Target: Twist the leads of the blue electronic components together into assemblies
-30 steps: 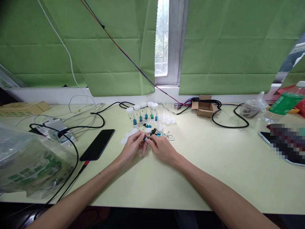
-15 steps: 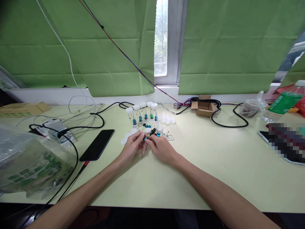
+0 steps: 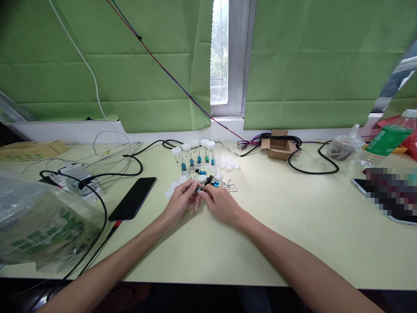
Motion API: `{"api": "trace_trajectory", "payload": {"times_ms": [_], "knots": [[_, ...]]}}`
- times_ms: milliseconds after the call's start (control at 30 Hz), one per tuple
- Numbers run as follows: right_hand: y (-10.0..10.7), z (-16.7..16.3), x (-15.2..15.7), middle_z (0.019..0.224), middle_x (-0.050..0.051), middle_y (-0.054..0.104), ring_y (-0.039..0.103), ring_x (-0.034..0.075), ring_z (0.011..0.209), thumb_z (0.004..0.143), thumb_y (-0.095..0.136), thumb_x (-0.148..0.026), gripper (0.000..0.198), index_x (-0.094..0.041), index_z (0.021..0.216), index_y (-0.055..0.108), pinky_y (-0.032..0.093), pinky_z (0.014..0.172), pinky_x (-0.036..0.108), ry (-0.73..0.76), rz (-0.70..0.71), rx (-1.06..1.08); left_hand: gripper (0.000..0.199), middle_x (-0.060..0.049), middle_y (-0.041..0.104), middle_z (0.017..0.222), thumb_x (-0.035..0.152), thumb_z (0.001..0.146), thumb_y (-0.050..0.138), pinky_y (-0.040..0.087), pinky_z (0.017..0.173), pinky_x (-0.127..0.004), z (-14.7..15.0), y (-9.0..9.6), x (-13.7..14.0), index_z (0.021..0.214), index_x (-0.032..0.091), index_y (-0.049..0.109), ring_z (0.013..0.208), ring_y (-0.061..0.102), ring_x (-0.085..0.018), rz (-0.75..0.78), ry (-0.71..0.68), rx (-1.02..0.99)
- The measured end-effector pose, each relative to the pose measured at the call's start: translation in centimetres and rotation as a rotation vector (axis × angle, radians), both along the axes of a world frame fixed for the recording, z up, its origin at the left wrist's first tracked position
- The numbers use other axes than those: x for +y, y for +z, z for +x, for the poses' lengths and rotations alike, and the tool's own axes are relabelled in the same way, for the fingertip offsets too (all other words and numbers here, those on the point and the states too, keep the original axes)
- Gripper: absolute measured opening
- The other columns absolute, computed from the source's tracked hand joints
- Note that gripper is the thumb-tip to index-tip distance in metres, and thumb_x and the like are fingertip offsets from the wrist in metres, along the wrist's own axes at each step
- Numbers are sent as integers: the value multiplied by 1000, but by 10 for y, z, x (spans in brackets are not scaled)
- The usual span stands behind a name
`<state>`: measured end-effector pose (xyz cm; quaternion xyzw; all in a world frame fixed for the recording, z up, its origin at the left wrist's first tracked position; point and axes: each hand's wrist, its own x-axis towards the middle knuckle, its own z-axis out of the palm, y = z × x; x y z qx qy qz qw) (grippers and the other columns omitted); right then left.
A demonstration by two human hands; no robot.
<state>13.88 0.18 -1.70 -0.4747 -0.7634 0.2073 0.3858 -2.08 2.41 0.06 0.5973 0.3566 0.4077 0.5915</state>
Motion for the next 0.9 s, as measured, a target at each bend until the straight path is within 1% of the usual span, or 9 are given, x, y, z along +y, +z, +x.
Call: {"api": "trace_trajectory", "payload": {"times_ms": [167,500,733,900], "knots": [[-1,0,0,58,-4,49,45,13,50,99,42,-31,32,-22,69,38,32,52,27,3,0,7,29,3,51,52,46,91,53,38,40,-22,0,1,-1,84,18,55,40,47,-11,1,4,0],[0,0,0,58,-3,52,48,13,51,99,42,-32,32,-22,69,39,32,52,27,-1,-16,1,26,4,51,53,43,92,51,38,40,-23,0,0,0,84,18,55,40,47,-10,15,3,14],[-2,0,0,58,-4,52,48,13,50,99,43,-31,32,-22,69,39,33,52,27,0,-1,1,28,4,50,53,46,91,53,37,39,-22,1,1,0,84,19,55,39,47,-11,17,5,19],[0,0,-1,58,-4,51,47,13,51,99,43,-31,32,-22,69,38,33,52,27,-2,-17,-1,29,4,50,52,46,91,53,37,40,-22,1,2,-1,83,19,55,40,47,-11,20,10,24]]}}
